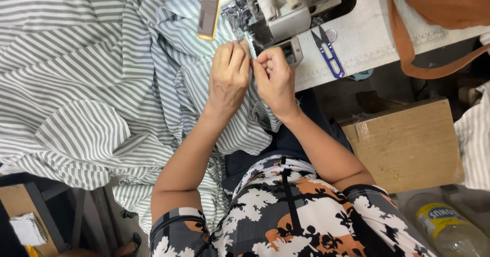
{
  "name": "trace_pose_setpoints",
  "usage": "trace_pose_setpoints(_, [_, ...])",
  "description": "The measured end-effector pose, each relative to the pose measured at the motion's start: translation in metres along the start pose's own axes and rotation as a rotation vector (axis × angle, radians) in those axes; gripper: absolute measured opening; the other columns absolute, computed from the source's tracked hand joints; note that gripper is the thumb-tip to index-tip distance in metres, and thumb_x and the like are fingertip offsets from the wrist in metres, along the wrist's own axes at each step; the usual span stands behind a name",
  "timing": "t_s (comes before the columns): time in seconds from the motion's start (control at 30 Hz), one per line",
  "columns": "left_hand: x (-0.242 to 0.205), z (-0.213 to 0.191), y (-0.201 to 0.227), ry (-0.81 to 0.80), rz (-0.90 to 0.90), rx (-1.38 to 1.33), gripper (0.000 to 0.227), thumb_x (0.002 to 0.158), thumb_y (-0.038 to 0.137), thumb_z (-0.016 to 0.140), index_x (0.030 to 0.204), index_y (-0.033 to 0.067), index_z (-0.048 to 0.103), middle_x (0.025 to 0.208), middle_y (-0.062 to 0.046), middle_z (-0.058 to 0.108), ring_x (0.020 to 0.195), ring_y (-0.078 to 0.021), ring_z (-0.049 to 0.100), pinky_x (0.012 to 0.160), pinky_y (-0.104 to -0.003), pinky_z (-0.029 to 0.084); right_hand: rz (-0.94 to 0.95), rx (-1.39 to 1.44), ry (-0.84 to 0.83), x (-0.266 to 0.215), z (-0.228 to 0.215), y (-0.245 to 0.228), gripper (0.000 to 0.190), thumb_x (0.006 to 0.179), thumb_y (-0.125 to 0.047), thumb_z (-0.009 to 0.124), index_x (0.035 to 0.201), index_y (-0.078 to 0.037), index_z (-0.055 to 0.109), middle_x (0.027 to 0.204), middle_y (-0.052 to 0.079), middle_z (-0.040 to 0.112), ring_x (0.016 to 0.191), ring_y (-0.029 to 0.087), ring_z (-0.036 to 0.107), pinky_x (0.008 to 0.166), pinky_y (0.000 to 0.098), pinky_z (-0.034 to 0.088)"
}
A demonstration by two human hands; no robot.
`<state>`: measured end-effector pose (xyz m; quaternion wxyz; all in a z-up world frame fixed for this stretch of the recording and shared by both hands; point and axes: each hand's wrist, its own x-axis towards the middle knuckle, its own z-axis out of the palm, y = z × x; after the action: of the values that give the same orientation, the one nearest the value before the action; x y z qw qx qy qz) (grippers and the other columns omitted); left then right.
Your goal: Inspecting and smoothing a striped garment at a sewing workstation to check for defects or finish details.
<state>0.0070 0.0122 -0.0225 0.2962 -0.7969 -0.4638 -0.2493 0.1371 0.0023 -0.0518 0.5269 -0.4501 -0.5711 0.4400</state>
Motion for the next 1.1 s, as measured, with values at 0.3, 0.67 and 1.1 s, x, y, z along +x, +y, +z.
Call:
trace_pose_setpoints(0.3, [-0.006, -0.010, -0.006, -0.040, -0.030, -0.098, 0.015, 0.102, -0.001, 0.060, 0.110, -0.0087, 0.070, 0.103, -0.022, 0.067, 0.095, -0.0319, 0.065, 0.089, -0.039, 0.058, 0.010, 0.005, 0.002, -0.006, 0.003, 0.005, 0.009, 0.103, -0.005, 0.064, 0.099, -0.001, 0.056, 0.067, 0.008, 0.064, 0.050, 0.012, 0.056, 0.047, 0.0267, 0.046])
trace_pose_setpoints(0.67, [-0.007, -0.009, -0.017, -0.048, -0.093, -0.220, 0.022, 0.106, 0.000, 0.050, 0.114, -0.0035, 0.071, 0.106, -0.018, 0.067, 0.099, -0.0327, 0.065, 0.088, -0.041, 0.057, -0.013, -0.050, 0.042, 0.001, 0.007, -0.003, 0.012, 0.100, -0.007, 0.069, 0.096, -0.002, 0.059, 0.063, 0.006, 0.062, 0.046, 0.012, 0.051, 0.044, 0.0267, 0.043])
trace_pose_setpoints(1.1, [-0.008, -0.014, -0.033, -0.103, -0.252, -0.538, 0.018, 0.103, 0.000, 0.056, 0.108, 0.0022, 0.073, 0.107, -0.014, 0.068, 0.097, -0.0338, 0.064, 0.087, -0.043, 0.057, 0.014, -0.015, 0.041, 0.009, 0.011, -0.005, 0.013, 0.101, -0.009, 0.069, 0.097, -0.004, 0.058, 0.058, 0.002, 0.059, 0.046, 0.010, 0.046, 0.046, 0.0256, 0.042])
